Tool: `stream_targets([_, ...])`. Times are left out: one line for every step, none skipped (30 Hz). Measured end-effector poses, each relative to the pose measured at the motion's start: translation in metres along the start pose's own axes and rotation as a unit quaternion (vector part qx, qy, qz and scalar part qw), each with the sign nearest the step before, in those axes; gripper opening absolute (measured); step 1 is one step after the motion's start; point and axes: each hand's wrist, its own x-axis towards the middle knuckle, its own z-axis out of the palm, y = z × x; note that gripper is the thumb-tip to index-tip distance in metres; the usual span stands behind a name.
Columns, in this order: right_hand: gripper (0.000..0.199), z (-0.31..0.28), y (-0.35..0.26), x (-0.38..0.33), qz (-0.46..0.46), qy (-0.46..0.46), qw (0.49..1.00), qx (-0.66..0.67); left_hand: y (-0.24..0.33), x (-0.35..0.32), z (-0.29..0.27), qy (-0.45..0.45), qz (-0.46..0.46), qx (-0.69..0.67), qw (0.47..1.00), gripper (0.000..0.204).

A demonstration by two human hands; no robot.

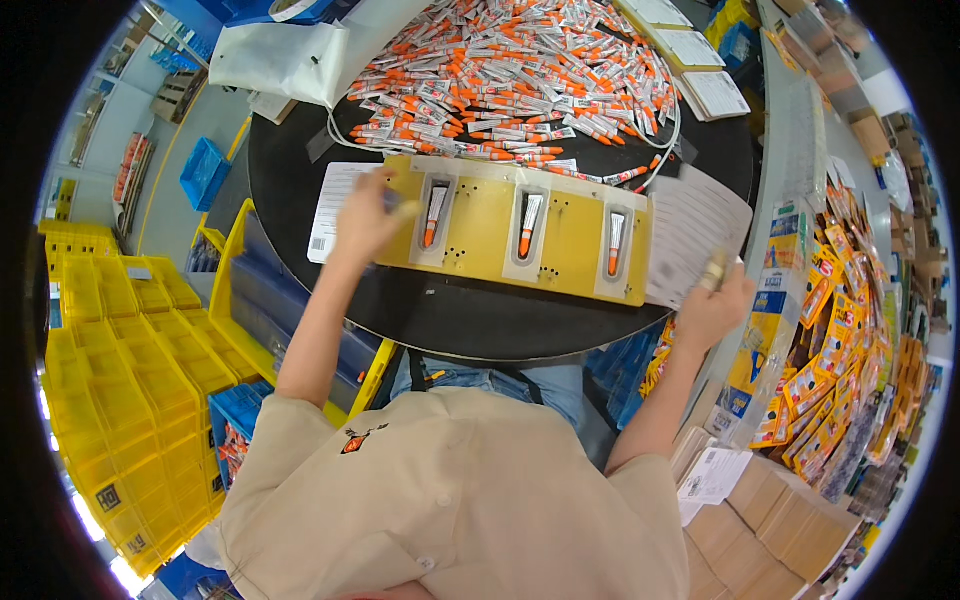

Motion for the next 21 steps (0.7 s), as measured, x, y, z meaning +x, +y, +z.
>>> stream_targets([0.024,-0.003,-0.019,-0.008,0.035,-0.039,0.994,0.095,-0.019,0.000,-0.007,0.067,0.002,0.002,0.998,0.074])
stream_targets([0.028,-0.005,-0.036,-0.021,0.028,-0.105,0.972,0.208,-0.045,0.000,-0.020,0.077,-0.026,0.000,0.997,0.086])
stream_targets([0.034,0.002,-0.054,-0.035,0.035,-0.149,0.964,0.218,-0.068,0.004,-0.029,0.091,-0.059,0.024,0.994,0.091])
stream_targets([0.042,0.021,-0.075,-0.050,-0.049,-0.071,0.991,0.101,-0.087,0.006,-0.033,0.078,-0.120,0.064,0.988,0.091])
stream_targets([0.042,0.032,-0.089,-0.062,-0.051,-0.120,0.981,0.145,-0.098,0.012,-0.035,0.010,-0.190,0.131,0.973,0.075])
stream_targets([0.033,0.044,-0.100,-0.074,0.054,-0.223,0.951,0.206,-0.103,0.013,-0.037,-0.034,-0.155,0.154,0.975,0.067])
stream_targets([0.025,0.059,-0.114,-0.084,0.058,-0.204,0.945,0.248,-0.105,0.015,-0.044,-0.084,-0.143,0.186,0.968,0.060])
stream_targets([0.025,0.070,-0.125,-0.094,0.091,-0.193,0.936,0.279,-0.101,0.016,-0.051,-0.146,-0.131,0.218,0.956,0.052])
stream_targets([0.028,0.078,-0.130,-0.098,0.128,-0.239,0.930,0.249,-0.093,0.015,-0.062,-0.095,-0.129,0.215,0.963,0.044])
stream_targets([0.031,0.082,-0.131,-0.098,0.149,-0.262,0.925,0.230,-0.083,0.012,-0.077,-0.058,-0.130,0.208,0.968,0.036])
stream_targets([0.034,0.082,-0.128,-0.094,0.117,-0.217,0.938,0.244,-0.073,0.005,-0.092,-0.016,-0.092,0.201,0.975,0.033])
stream_targets([0.037,0.077,-0.120,-0.090,0.087,-0.182,0.946,0.253,-0.065,-0.001,-0.106,0.011,-0.065,0.160,0.985,0.033])
stream_targets([0.040,0.073,-0.111,-0.084,0.043,-0.167,0.949,0.263,-0.057,-0.006,-0.113,-0.027,-0.090,0.122,0.988,0.034])
stream_targets([0.044,0.066,-0.097,-0.075,0.030,-0.183,0.944,0.274,-0.051,-0.009,-0.114,-0.020,-0.088,0.074,0.993,0.035])
stream_targets([0.042,0.059,-0.081,-0.069,0.047,-0.177,0.951,0.249,-0.045,-0.012,-0.108,-0.064,-0.079,0.045,0.994,0.036])
stream_targets([0.039,0.054,-0.068,-0.066,0.068,-0.199,0.950,0.231,-0.040,-0.014,-0.097,-0.072,-0.054,0.013,0.996,0.038])
stream_targets([0.040,0.051,-0.061,-0.070,0.050,-0.210,0.967,0.138,-0.036,-0.013,-0.079,-0.102,-0.068,0.021,0.992,0.043])
stream_targets([0.041,0.051,-0.056,-0.074,0.081,-0.215,0.972,0.044,-0.031,-0.012,-0.059,-0.154,-0.116,0.027,0.981,0.054])
stream_targets([0.043,0.054,-0.055,-0.081,-0.007,-0.255,0.964,-0.079,-0.027,-0.012,-0.042,-0.104,-0.067,0.030,0.992,0.062])
stream_targets([0.046,0.059,-0.056,-0.087,-0.039,-0.270,0.961,-0.050,-0.023,-0.010,-0.029,-0.081,-0.040,0.039,0.995,0.070])
stream_targets([0.047,0.065,-0.056,-0.090,-0.071,-0.257,0.958,-0.106,-0.018,-0.008,-0.020,-0.108,0.028,0.059,0.992,0.074])
